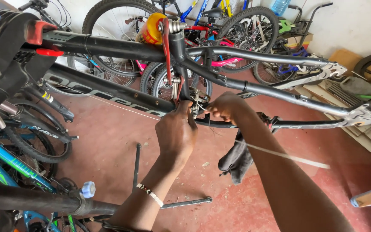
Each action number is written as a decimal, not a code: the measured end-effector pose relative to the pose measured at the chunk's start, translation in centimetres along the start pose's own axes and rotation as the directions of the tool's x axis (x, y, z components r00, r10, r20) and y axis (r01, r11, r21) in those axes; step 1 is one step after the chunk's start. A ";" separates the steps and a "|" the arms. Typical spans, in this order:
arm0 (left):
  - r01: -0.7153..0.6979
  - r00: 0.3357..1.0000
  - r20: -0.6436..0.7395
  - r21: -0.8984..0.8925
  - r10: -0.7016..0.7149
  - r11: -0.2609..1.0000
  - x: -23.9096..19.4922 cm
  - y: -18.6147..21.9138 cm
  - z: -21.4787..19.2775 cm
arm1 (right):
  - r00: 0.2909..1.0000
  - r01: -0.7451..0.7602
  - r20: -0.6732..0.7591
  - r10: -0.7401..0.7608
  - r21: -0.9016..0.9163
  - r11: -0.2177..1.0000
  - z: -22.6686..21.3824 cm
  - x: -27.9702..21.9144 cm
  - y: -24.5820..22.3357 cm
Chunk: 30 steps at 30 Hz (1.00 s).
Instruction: The person works on a bicycle frame mounted on a repair stand, focusing on the rear derailleur area. They thread a cable through the derailleur mechanism and adjust the components by hand.
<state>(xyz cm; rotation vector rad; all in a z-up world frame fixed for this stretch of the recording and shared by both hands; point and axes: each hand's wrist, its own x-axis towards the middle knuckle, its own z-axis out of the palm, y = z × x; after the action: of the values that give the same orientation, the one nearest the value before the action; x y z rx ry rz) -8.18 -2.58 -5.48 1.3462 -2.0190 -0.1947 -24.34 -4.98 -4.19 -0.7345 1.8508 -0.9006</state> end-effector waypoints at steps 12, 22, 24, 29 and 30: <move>-0.173 0.955 0.282 0.262 0.096 0.949 2.6 2.0 -1.1 | 0.908 0.328 -0.110 -0.405 -0.416 0.848 1.0 -0.8 2.1; -0.382 0.921 0.139 0.489 0.363 0.784 3.3 0.3 3.8 | 0.893 0.336 -0.069 -0.444 -0.555 0.761 0.7 -2.3 1.6; -0.359 0.933 0.131 0.426 0.336 0.831 2.0 1.9 -0.1 | 0.859 0.343 -0.080 -0.506 -0.644 0.684 0.9 -1.7 2.5; -0.177 0.983 -0.028 0.063 0.179 0.982 -1.5 2.9 -6.5 | 0.813 0.274 -0.036 -0.582 -0.857 0.436 1.6 0.7 5.1; -0.136 0.973 -0.175 0.094 0.150 0.986 -2.5 2.1 -7.3 | 0.765 0.272 -0.049 -0.643 -0.880 0.390 1.7 1.3 5.8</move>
<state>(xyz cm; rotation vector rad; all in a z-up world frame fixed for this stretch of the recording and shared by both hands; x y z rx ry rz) -4.69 2.25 -0.15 1.2144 -1.9771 0.0749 -23.99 -3.23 -10.13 -1.9108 2.5079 -0.4063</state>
